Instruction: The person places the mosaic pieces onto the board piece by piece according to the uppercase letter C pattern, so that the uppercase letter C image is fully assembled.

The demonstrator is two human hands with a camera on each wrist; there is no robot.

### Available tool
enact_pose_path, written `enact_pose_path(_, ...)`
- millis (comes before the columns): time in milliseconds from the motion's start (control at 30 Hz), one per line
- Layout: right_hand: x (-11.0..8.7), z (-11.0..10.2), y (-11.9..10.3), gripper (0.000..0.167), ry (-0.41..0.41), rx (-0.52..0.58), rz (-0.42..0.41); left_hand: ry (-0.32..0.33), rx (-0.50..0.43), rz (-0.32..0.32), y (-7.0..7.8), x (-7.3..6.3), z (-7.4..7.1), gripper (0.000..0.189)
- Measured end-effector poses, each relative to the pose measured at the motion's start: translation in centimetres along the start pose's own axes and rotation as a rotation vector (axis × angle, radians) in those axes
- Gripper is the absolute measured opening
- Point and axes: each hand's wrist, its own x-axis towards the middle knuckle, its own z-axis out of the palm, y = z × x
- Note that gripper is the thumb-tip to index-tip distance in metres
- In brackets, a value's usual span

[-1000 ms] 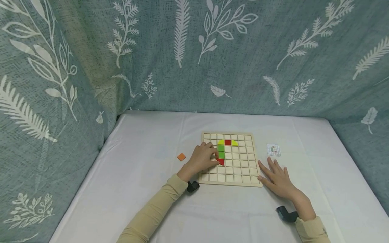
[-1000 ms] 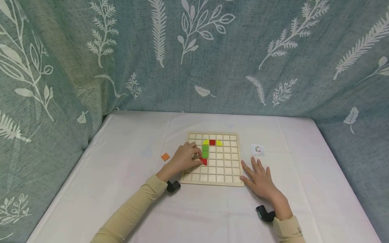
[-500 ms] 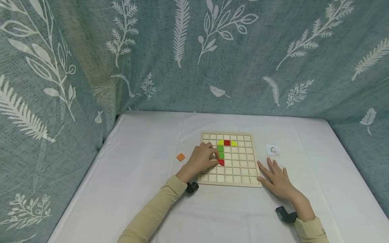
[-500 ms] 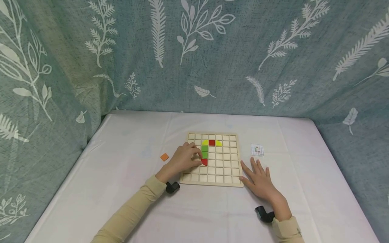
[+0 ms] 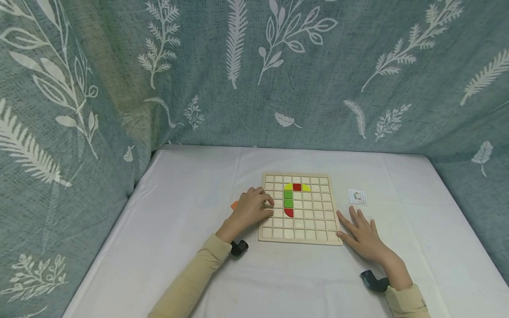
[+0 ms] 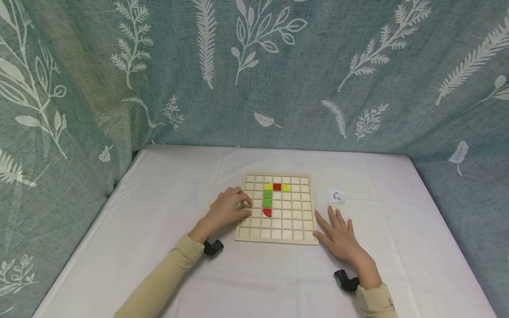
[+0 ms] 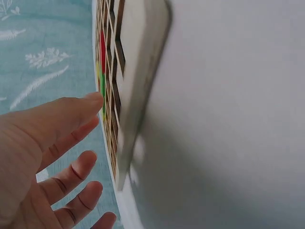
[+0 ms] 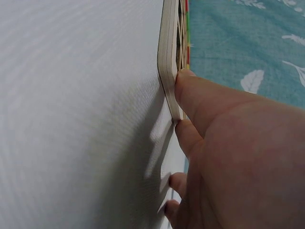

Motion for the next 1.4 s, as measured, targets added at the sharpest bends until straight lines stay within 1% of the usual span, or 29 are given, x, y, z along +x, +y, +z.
enact_pose_path(167,-0.2,-0.1,-0.2,0.064,-0.002,0.002,-0.002,0.022,-0.001,-0.040,-1.1,-1.0,-0.5,0.017)
enact_pose_path(433,-0.2,-0.3,-0.3,0.064,-0.001,0.013,-0.005,0.058,0.009,-0.083,-2.6,-2.3,-1.5,0.019)
enact_pose_path(633,-0.2,-0.2,-0.2,0.064,0.001,0.004,-0.006,0.086,-0.007,-0.122,-3.7,-3.1,-2.1,0.019)
enact_pose_path(800,-0.2,-0.2,-0.3,0.064,0.002,0.006,-0.006,0.112,0.005,-0.151,-4.6,-3.4,-2.3,0.018)
enact_pose_path(1033,-0.2,-0.3,-0.3,0.065,0.001,0.007,-0.007,0.112,0.036,-0.187,-5.4,-4.1,-2.5,0.019)
enact_pose_path(1200,-0.2,-0.3,-0.3,0.065,-0.001,0.009,-0.007,0.119,0.028,-0.213,-5.9,-4.6,-2.7,0.020)
enact_pose_path(1400,-0.3,-0.2,-0.3,0.065,0.002,0.010,-0.004,0.120,0.036,-0.247,-6.3,-4.8,-3.0,0.024)
